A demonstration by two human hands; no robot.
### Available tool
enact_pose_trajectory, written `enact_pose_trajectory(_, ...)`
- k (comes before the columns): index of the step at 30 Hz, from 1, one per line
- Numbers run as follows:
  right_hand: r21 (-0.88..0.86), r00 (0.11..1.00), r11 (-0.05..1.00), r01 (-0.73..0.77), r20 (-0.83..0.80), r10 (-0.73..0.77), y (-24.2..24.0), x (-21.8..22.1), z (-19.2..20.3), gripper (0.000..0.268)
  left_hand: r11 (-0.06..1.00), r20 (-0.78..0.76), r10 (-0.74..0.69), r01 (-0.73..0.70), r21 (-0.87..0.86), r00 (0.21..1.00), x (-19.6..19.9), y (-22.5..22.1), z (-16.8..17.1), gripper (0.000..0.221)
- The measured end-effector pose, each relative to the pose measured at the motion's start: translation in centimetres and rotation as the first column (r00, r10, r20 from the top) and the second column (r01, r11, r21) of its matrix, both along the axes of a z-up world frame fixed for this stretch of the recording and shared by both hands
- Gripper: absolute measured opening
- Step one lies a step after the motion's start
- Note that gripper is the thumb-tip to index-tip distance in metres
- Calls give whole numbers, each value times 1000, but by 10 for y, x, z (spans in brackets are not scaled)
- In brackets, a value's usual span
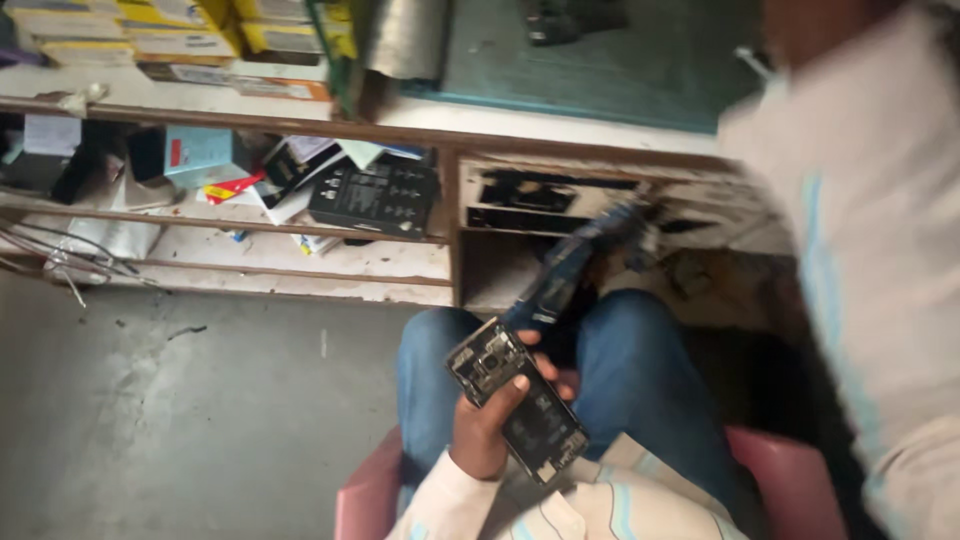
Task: The person holds a disassembled smartphone, manipulates internal components, and wipes the camera area with a white cloth. The person then powers on the device and navigates the screen while seated.
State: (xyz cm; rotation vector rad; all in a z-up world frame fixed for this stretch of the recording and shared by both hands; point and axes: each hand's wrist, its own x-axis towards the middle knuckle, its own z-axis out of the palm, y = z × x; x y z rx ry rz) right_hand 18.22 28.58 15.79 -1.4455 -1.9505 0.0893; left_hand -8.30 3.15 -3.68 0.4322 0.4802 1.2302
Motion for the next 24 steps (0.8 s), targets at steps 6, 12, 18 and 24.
enact_pose_trajectory(6,-39,873,981,-192,-463,152,-138,9,-48,18,991,-13,-99,100,92,995,18,-14,47,51)
enact_pose_trajectory(12,-186,727,940,-286,-681,87,-217,0,-87,15,968,-140,-185,205,146,973,31,-25,75,53)
enact_pose_trajectory(18,-365,583,780,-509,-812,0,-243,6,-84,41,963,-184,-163,197,182,969,37,-33,78,53)
enact_pose_trajectory(24,-255,584,818,-515,-803,117,-252,-6,-92,35,956,-227,-149,199,215,963,37,-36,77,54)
